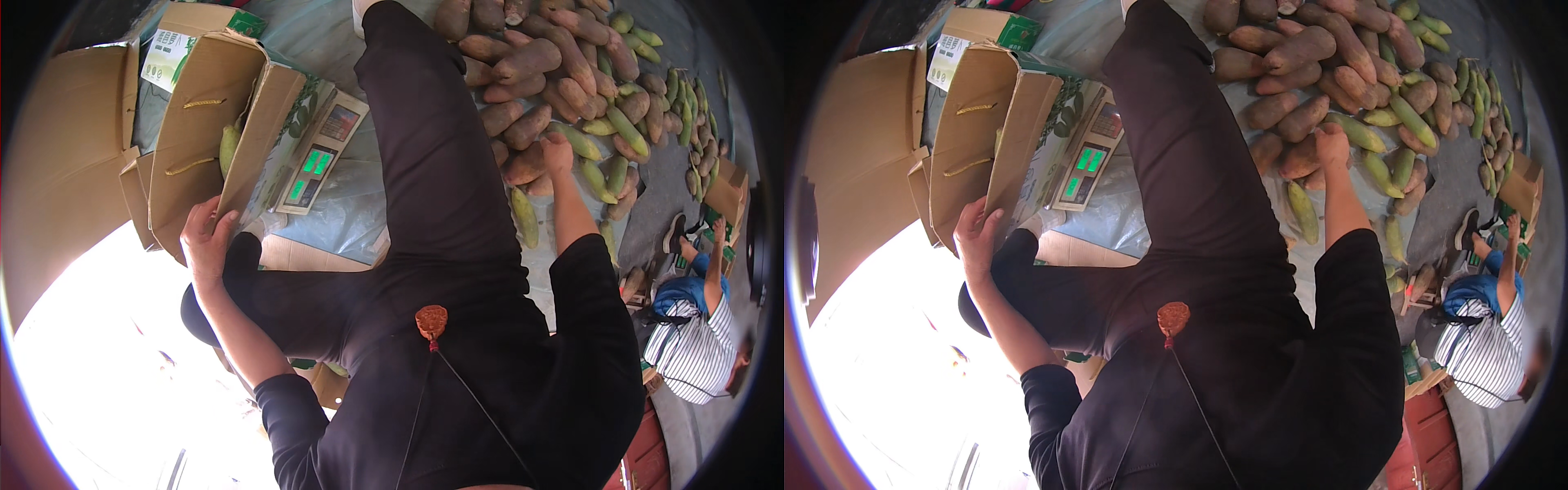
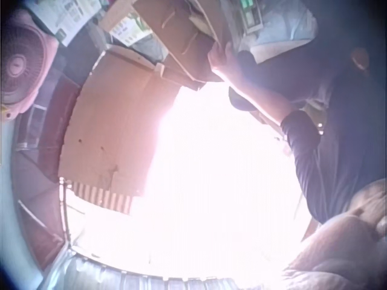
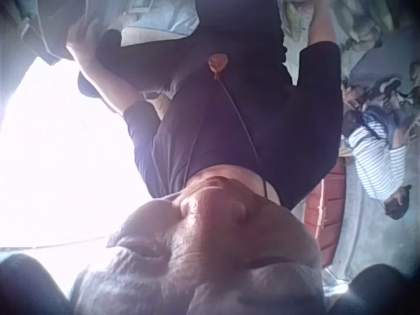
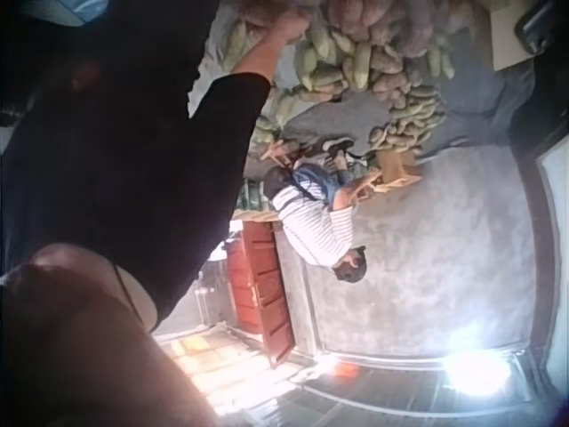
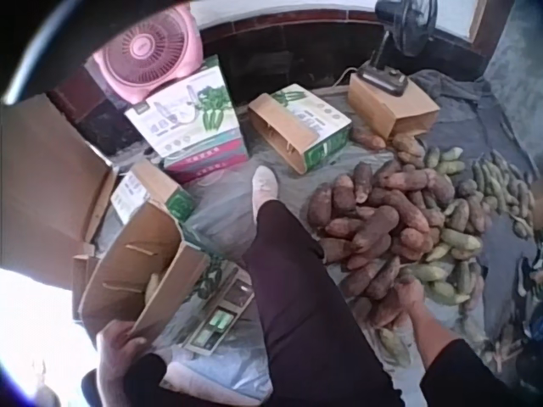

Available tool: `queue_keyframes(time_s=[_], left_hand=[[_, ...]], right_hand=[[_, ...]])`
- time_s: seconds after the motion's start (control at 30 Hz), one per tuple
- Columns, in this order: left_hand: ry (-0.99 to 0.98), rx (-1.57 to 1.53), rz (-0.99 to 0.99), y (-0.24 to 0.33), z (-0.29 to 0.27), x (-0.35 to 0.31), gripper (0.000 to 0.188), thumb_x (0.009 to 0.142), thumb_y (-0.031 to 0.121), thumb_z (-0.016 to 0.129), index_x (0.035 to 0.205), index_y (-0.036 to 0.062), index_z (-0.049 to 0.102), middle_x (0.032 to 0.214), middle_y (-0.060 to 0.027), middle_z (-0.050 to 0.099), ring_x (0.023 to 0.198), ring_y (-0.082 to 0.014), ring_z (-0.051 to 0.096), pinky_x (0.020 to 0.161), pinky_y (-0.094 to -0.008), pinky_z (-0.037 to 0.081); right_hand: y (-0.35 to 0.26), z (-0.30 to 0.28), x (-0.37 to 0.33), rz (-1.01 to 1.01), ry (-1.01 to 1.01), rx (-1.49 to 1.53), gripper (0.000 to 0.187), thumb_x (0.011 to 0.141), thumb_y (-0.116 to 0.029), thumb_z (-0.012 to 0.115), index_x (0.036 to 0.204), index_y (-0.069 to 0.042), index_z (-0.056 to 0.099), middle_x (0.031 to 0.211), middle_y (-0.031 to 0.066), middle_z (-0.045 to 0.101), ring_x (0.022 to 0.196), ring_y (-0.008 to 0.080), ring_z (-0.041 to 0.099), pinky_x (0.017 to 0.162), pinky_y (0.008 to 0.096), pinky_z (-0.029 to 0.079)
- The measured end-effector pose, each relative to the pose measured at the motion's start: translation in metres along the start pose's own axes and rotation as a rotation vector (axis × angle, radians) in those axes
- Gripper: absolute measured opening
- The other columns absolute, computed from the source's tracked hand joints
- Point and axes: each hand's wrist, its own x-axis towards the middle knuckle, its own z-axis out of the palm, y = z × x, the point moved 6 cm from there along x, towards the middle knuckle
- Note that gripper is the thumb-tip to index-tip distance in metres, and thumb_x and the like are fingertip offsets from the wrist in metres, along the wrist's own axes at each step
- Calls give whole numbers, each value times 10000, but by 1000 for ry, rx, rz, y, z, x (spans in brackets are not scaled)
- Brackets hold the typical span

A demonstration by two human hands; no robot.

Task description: Sorting and weighing root vegetables (sweet potatoes) into bags and boxes.

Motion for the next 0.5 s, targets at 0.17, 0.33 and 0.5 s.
queue_keyframes(time_s=[0.17,0.33,0.5], left_hand=[[-6,70,26,4,1,1,309,720,45,717,1019,9,644,866,-103,630,787,-204,593,748,-315,477],[-68,-6,11,1,11,7,303,716,28,704,1006,-12,630,837,-119,614,776,-231,601,733,-317,473],[-57,39,2,-6,4,2,305,713,47,717,1000,-3,627,856,-120,621,780,-243,605,733,-333,476]], right_hand=[[-10,7,13,70,-35,-23,470,748,-343,660,1101,-38,611,1030,179,649,1010,321,605,877,388,456],[7,11,20,249,-112,-80,577,775,-423,632,1260,-155,472,1250,131,551,1171,334,503,964,465,389],[-42,7,-5,415,-198,-93,599,784,-462,632,1283,-195,434,1281,81,534,1228,299,452,978,510,333]])
